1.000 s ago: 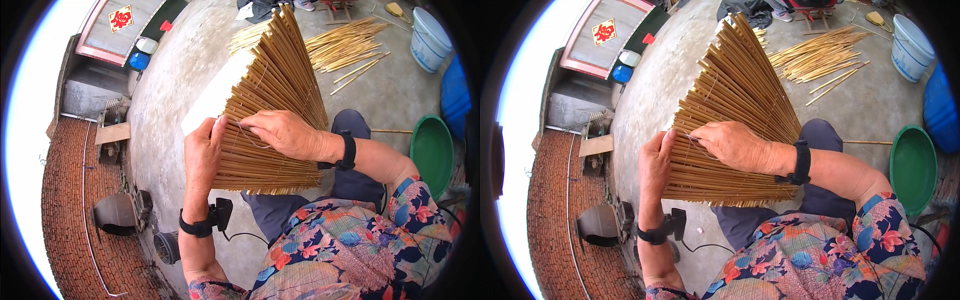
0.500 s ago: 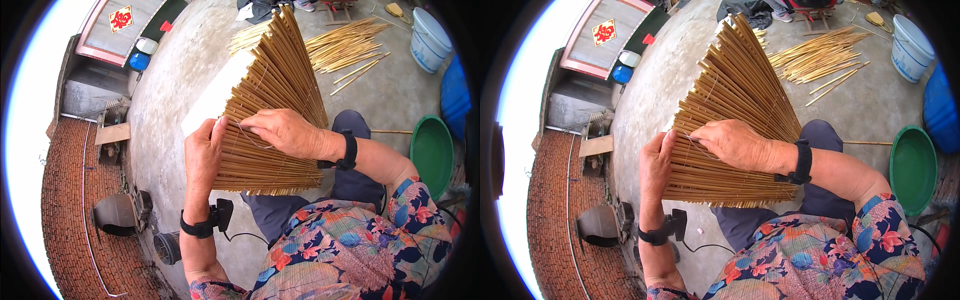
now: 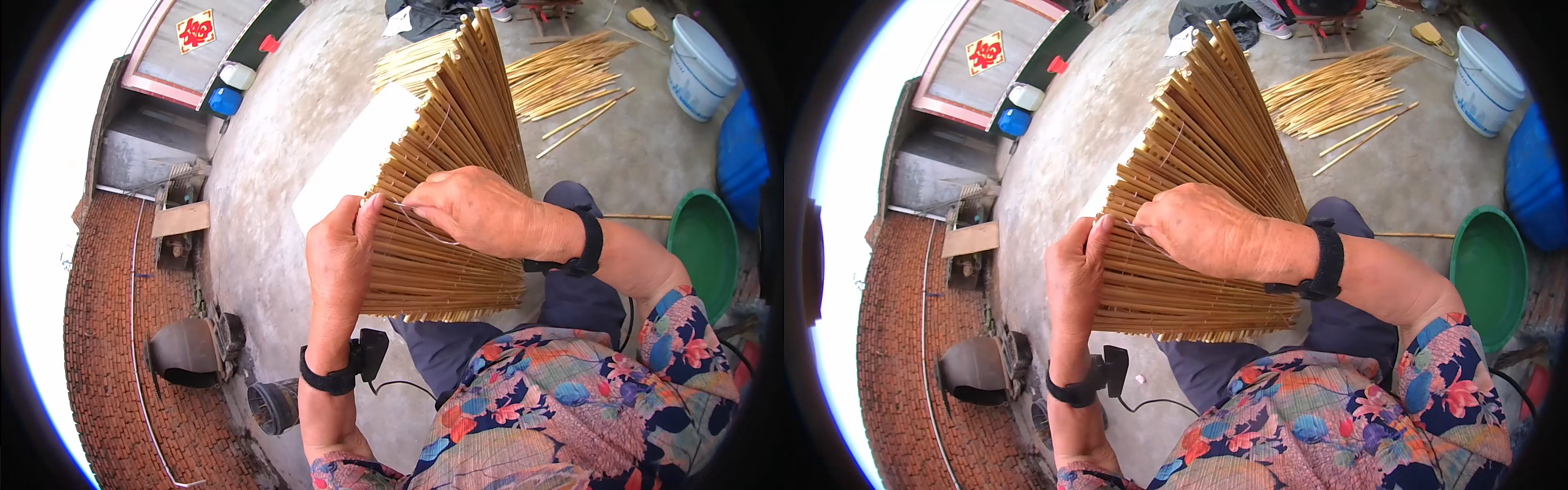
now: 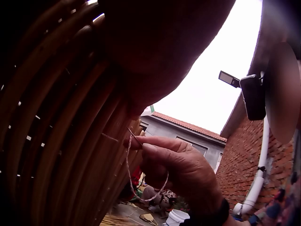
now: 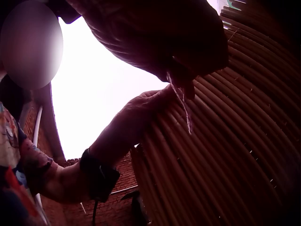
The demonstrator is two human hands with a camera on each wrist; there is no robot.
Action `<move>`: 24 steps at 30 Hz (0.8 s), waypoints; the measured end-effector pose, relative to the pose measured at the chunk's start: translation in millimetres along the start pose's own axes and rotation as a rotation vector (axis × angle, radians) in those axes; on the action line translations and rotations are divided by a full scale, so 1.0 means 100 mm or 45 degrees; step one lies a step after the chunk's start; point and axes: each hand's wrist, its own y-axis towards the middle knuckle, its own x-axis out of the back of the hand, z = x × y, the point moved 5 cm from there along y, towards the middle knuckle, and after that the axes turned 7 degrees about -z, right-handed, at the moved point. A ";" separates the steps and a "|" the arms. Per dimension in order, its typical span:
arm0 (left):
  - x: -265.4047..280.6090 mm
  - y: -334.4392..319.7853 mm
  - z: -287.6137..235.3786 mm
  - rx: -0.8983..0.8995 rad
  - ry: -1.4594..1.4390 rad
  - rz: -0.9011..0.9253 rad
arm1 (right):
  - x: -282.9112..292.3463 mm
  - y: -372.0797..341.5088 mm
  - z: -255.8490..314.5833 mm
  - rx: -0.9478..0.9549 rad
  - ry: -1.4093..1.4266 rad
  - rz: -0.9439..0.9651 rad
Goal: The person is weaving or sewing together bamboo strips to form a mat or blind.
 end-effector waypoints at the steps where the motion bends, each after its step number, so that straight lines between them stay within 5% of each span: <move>1: -0.01 -0.01 -0.03 -0.009 0.031 0.021 | 0.01 -0.01 0.00 -0.022 -0.025 0.020; 15: -0.10 -0.27 -0.55 -0.313 0.100 0.103 | 0.45 -0.42 0.22 -0.118 0.104 -0.057; 24: 0.14 -0.33 -1.08 -0.867 0.218 -0.146 | 0.76 -0.60 0.47 -0.058 0.109 -0.239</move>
